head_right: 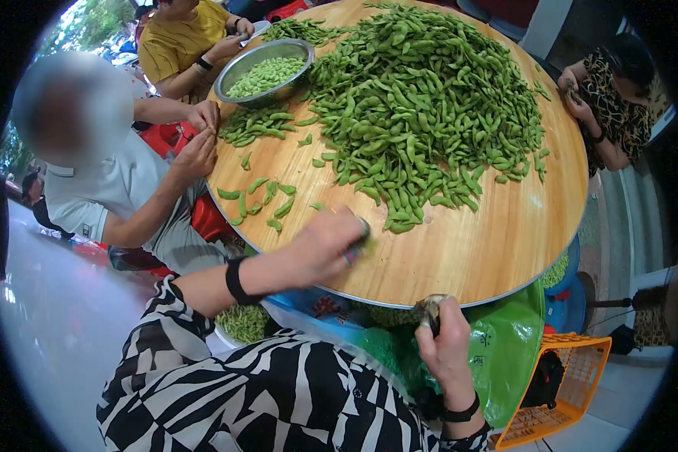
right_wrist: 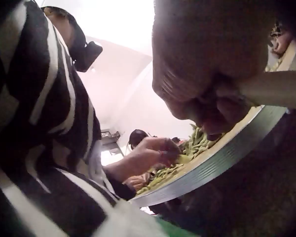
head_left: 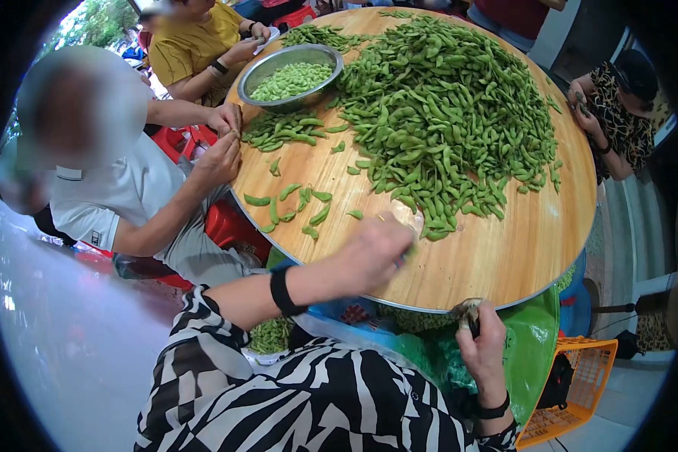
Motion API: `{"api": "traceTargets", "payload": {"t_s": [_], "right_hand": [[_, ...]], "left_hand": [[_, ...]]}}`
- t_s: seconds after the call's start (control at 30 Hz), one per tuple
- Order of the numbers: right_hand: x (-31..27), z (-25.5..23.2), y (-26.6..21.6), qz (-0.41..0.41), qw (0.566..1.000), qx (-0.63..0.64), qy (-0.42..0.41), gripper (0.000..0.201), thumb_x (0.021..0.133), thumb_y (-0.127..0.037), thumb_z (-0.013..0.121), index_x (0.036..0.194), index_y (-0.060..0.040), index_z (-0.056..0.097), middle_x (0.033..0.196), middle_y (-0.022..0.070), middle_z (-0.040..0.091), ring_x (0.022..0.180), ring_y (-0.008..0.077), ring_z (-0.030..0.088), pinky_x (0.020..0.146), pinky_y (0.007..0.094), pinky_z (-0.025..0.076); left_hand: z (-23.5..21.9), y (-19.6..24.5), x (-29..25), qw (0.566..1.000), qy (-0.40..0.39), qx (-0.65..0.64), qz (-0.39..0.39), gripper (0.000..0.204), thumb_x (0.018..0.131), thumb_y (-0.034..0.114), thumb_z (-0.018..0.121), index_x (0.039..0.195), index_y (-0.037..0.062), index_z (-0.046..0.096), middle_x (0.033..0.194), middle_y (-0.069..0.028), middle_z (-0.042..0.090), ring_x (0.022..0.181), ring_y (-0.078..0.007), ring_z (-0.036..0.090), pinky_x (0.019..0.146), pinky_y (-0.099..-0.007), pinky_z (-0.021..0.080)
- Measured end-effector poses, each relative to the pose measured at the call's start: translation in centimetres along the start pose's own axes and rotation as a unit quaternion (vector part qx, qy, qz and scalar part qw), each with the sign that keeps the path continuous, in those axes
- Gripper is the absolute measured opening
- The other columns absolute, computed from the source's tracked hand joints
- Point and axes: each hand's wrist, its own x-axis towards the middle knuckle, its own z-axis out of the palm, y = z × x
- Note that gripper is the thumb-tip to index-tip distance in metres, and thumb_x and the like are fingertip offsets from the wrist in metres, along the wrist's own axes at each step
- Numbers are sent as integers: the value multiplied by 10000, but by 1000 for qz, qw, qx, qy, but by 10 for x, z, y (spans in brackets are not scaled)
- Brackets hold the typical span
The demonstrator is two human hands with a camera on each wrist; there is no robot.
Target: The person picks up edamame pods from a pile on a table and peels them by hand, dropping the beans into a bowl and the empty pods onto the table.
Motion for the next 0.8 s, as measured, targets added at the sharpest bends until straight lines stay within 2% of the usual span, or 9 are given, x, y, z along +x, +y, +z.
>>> {"api": "traceTargets", "payload": {"t_s": [0.17,0.37,0.47,0.53,0.57,0.6,0.67,0.73,0.8], "right_hand": [[1,8,0,-52,996,47,-56,263,665,20,529,925,17,566,819,165,510,699,310,538,638,342,452],[-3,4,7,-46,995,63,-59,245,674,28,536,917,19,561,807,155,512,682,298,531,629,329,446],[-5,1,6,-13,993,97,-63,232,686,33,538,916,19,558,804,136,524,674,257,532,623,318,444],[-6,2,7,11,990,120,-69,229,690,36,539,918,20,556,801,126,532,672,229,534,624,314,444],[-6,4,9,33,984,154,-77,239,714,37,526,951,18,550,780,111,541,641,193,518,597,293,432],[-6,6,10,54,977,188,-84,250,738,37,514,985,17,543,759,96,551,611,158,502,571,272,420],[0,-1,-5,114,951,263,-112,253,776,12,479,1026,13,520,732,97,548,574,143,482,534,253,399],[3,-3,-13,172,916,334,-140,258,815,-13,444,1067,9,497,705,98,545,537,128,462,497,234,378],[1,2,-11,210,842,488,-94,259,879,-79,357,1106,0,454,679,117,540,473,119,428,444,213,338]], "left_hand": [[-33,-67,-20,974,2,224,-12,243,694,27,623,902,30,498,913,-156,536,841,-362,530,673,-475,414],[-91,-112,-95,910,-49,335,-238,199,739,63,604,915,18,521,968,-176,532,934,-348,537,717,-486,451],[-119,-99,-120,894,-61,355,-266,200,723,64,618,897,6,537,966,-179,546,948,-355,536,726,-479,454],[-137,-75,-116,808,-297,344,-376,167,721,61,617,864,2,553,936,-181,569,928,-371,541,734,-469,457],[-133,-76,-119,859,-204,399,-247,138,723,67,620,836,4,571,911,-177,589,925,-385,554,730,-457,466],[-133,-75,-110,859,-204,400,-246,138,723,67,620,836,4,571,911,-177,589,925,-385,554,730,-457,466],[-129,-73,-70,948,-99,246,-175,205,733,78,642,911,-10,589,868,-209,579,864,-404,561,741,-436,470],[-117,-83,-33,970,-75,166,-164,200,731,65,625,908,-18,581,851,-214,582,843,-394,574,731,-435,466],[-107,-95,2,971,-68,167,-154,214,731,71,621,923,-16,582,847,-215,593,848,-395,577,731,-440,466]]}}
